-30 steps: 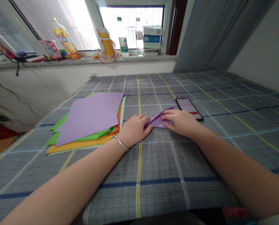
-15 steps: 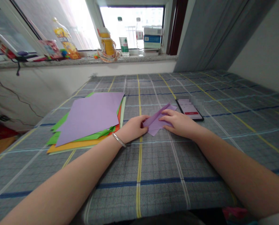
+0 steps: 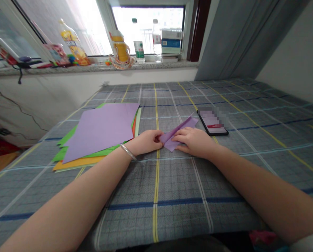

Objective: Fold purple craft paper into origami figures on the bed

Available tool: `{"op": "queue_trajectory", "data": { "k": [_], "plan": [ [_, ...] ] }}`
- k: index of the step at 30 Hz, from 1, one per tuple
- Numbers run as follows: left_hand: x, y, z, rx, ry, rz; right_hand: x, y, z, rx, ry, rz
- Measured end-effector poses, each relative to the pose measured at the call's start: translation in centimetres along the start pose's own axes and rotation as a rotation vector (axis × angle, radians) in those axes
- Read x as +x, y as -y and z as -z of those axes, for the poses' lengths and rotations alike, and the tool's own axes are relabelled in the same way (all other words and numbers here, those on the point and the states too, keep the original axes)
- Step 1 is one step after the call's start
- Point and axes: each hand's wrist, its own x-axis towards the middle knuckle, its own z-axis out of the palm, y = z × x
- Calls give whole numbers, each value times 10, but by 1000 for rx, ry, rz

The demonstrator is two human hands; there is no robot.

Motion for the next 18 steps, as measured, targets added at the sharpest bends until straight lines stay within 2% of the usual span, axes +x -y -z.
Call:
{"op": "queue_trajectory", "data": {
  "k": [8, 18],
  "plan": [
    [-2, -7, 5, 63, 23, 40, 5, 18, -1, -110, -14, -23],
    [-4, -14, 4, 124, 25, 10, 17, 17, -13, -47, -125, -152]
  ]
}}
